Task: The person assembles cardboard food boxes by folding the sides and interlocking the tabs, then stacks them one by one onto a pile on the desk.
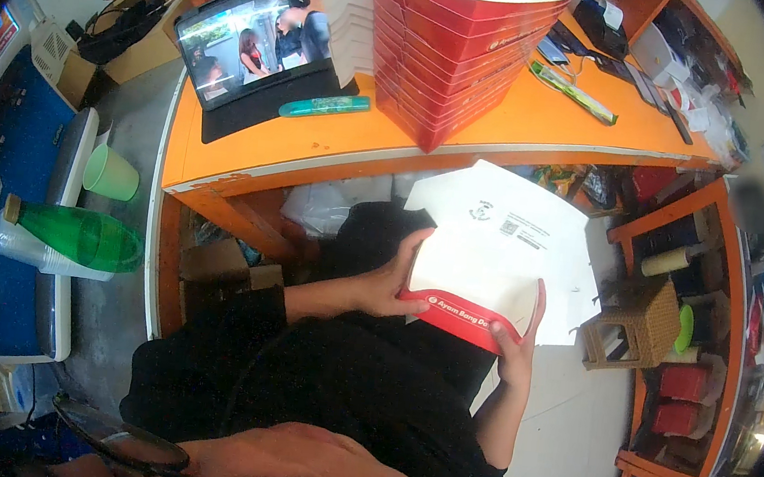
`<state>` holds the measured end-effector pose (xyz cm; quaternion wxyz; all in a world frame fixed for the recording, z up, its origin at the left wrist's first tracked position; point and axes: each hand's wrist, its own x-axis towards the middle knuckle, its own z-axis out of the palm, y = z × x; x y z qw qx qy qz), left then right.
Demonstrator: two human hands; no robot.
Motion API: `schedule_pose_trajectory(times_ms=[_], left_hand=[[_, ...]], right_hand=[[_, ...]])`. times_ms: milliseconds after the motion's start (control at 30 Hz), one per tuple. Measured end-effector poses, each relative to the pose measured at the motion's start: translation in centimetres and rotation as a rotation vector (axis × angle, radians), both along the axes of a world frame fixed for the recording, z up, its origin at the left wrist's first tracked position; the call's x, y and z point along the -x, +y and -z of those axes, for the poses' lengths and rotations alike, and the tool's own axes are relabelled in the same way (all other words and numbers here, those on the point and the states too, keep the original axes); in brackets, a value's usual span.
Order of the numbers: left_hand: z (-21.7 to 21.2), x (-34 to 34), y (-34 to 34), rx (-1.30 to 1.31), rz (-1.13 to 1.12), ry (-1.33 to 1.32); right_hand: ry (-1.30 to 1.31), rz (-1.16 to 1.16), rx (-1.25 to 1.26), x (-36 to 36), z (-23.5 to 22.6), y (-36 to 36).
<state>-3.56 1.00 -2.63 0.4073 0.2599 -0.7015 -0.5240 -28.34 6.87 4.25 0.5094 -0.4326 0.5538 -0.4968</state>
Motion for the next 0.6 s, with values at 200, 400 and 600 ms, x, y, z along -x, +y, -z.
schedule_pose_trajectory(times_ms=[200, 400, 600], left_hand=[[-9.1, 0.2, -3.2, 0.466, -0.059, -0.103], [-20.9, 1.8, -7.7, 1.212, -0.719, 0.032], [-26.7, -1.0, -11.7, 1.226, -0.818, 0.063]], right_hand=[[0.234, -0.052, 0.522, 2.3, -6.3, -3.4], [1.186, -0.303, 1.215, -5.2, -23.5, -8.2], [1.104, -0.298, 1.054, -9.6, -31.2, -11.7]])
